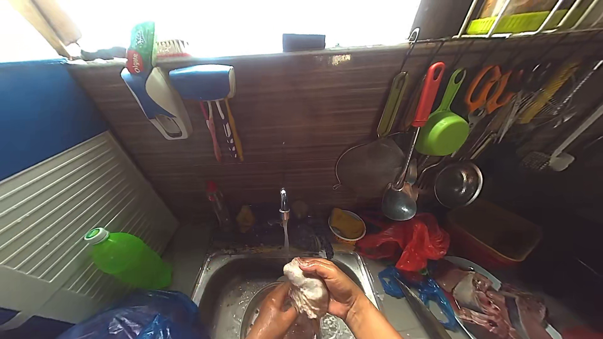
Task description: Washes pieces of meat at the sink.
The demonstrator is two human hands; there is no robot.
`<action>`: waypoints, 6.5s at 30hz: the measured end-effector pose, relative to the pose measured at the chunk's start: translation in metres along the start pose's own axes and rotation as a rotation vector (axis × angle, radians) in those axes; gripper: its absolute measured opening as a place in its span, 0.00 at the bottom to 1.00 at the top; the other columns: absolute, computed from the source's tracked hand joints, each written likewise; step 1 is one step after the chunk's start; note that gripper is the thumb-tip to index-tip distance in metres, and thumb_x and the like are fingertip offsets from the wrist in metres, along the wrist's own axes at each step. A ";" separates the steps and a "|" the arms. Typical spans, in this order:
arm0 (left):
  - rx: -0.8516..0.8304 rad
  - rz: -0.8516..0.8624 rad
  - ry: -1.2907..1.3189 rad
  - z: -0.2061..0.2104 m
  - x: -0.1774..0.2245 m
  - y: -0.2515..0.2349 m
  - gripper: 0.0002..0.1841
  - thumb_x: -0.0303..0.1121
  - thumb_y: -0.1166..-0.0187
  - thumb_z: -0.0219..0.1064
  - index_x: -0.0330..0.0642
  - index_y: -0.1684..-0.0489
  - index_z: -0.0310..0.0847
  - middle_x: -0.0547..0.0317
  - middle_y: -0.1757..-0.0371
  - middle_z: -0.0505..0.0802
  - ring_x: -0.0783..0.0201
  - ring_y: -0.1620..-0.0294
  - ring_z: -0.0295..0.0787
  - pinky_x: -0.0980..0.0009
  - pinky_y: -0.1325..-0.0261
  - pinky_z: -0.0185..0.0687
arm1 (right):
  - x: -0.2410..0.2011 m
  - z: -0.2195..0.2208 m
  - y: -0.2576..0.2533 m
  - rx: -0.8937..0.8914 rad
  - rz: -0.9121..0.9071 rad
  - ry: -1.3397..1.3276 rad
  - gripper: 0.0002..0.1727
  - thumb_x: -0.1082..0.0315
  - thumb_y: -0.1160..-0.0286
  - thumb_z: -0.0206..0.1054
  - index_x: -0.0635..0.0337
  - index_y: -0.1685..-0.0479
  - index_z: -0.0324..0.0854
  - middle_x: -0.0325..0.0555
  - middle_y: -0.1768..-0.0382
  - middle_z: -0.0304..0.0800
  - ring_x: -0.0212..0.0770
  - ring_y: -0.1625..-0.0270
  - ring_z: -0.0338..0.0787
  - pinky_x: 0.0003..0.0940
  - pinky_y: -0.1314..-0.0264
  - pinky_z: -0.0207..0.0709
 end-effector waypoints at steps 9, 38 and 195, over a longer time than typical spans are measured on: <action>0.262 -0.052 0.622 -0.026 0.006 -0.044 0.10 0.29 0.20 0.64 0.33 0.51 0.88 0.51 0.52 0.93 0.60 0.49 0.90 0.61 0.38 0.87 | -0.027 -0.013 -0.026 0.305 0.018 -0.005 0.09 0.70 0.24 0.61 0.61 0.71 0.82 0.47 0.77 0.86 0.38 0.75 0.85 0.35 0.72 0.82; 0.244 -0.034 0.389 -0.033 0.019 -0.053 0.10 0.31 0.18 0.60 0.38 0.60 0.88 0.61 0.74 0.89 0.70 0.75 0.83 0.73 0.70 0.80 | -0.025 -0.019 -0.047 0.175 0.137 0.419 0.19 0.59 0.22 0.74 0.57 0.38 0.82 0.42 0.64 0.88 0.31 0.75 0.82 0.24 0.75 0.77; -0.093 -0.580 0.309 -0.035 -0.036 -0.070 0.08 0.35 0.20 0.66 0.39 0.61 0.86 0.58 0.70 0.91 0.64 0.68 0.89 0.61 0.61 0.87 | 0.082 -0.030 -0.041 0.044 0.190 0.130 0.20 0.67 0.39 0.81 0.56 0.49 0.81 0.40 0.73 0.86 0.33 0.78 0.82 0.31 0.76 0.79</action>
Point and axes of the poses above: each hand's wrist, its own y-axis away from the middle knuckle, its own z-axis out of the palm, x = y × z, the point moved 1 cm from there along -y, towards the middle knuckle
